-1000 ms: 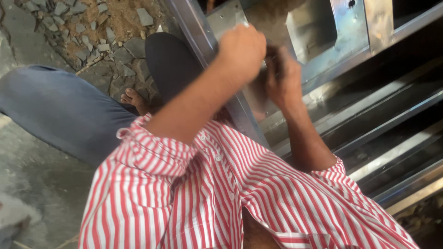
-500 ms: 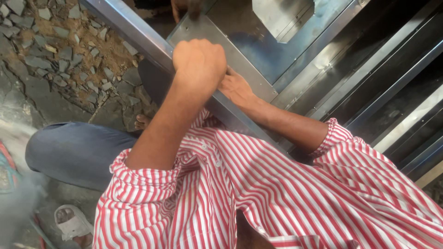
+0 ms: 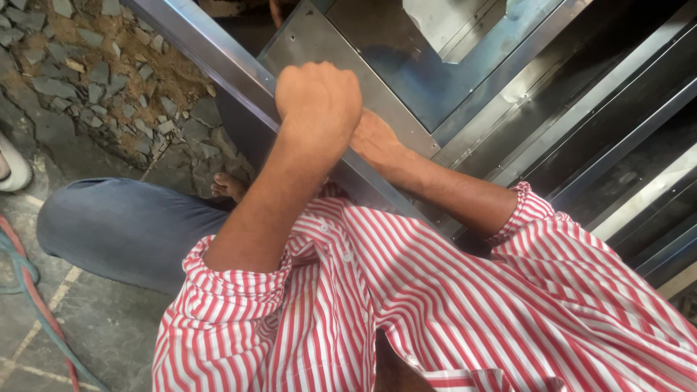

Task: The person assembles a metal cabinet by positioning a metal panel and securing it with rivets. They use a hammer to drive the rivets into place, working on the lower section of the unit.

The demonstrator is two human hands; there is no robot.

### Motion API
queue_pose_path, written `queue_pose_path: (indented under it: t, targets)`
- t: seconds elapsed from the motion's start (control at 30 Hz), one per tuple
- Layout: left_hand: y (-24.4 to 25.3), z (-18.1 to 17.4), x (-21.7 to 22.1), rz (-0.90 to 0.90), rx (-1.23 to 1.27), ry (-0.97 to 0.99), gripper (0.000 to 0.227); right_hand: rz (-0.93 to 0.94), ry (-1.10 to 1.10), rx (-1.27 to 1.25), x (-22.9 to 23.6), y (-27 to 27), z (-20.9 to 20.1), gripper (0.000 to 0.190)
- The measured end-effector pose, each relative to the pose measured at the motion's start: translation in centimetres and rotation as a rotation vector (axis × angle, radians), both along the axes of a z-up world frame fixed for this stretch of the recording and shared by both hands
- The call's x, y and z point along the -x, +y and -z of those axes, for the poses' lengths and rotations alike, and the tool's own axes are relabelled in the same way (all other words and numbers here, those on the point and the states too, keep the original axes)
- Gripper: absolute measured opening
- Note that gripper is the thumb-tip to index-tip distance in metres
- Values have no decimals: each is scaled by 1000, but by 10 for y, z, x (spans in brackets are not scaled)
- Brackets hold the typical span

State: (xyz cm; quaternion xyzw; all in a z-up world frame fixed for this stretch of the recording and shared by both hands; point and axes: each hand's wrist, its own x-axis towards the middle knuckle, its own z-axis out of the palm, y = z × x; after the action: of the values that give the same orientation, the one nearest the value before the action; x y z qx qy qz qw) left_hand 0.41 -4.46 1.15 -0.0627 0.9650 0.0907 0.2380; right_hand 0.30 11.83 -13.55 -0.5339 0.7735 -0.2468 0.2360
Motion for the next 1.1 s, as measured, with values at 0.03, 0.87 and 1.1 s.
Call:
queue_pose_path:
  t: [0.03,0.87,1.1]
  targets:
    - [-1,0,1,-1,5,13,15,-30,35,57,3,-1,-2,43]
    - [-2,-10,6,-24,-40,-110,8,-59,-24,61,4,-7,-30,33]
    - [-4,-13,4,10,-45,-95,5,-99,74,158,5,-4,-26,35]
